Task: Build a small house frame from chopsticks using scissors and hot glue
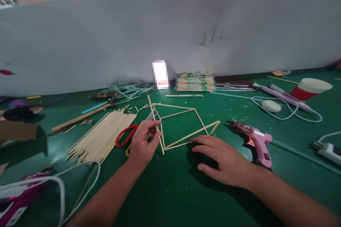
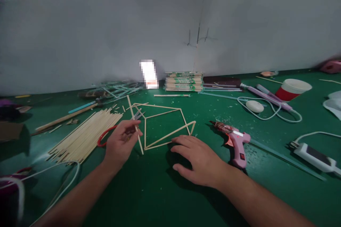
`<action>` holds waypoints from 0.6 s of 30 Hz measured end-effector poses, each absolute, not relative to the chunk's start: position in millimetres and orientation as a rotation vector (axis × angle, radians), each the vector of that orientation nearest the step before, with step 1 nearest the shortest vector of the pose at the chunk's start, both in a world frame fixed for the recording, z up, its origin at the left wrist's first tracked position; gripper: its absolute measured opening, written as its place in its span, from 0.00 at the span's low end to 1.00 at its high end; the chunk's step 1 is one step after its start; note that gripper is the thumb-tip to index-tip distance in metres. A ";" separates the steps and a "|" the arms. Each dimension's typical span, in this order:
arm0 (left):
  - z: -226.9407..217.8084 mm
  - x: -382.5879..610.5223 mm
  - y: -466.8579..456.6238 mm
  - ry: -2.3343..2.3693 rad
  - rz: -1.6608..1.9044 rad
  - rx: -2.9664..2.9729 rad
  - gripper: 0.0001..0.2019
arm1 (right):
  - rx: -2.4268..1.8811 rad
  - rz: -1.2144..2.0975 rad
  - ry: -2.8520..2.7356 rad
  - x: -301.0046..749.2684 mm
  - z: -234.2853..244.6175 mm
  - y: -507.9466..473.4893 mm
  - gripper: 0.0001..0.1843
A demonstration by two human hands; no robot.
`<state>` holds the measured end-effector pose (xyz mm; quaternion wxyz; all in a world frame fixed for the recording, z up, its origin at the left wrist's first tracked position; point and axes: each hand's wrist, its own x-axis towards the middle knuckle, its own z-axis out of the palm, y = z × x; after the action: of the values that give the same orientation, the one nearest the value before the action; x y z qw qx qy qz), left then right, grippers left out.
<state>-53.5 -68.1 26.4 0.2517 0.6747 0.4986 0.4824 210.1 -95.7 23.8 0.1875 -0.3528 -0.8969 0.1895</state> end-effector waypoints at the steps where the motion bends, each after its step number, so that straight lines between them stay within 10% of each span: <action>1: 25.3 -53.2 -67.9 1.349 1.322 1.825 0.12 | -0.998 0.534 -2.538 210.0 23.3 -95.3 0.21; 18: 15.4 -54.0 -64.0 1.360 1.273 1.634 0.17 | -0.990 0.545 -2.562 210.9 20.8 -94.0 0.20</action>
<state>-54.0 -64.0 15.4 0.3260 0.6234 0.5189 0.4856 210.9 -94.0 20.8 0.1696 -0.3484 -0.9017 0.1919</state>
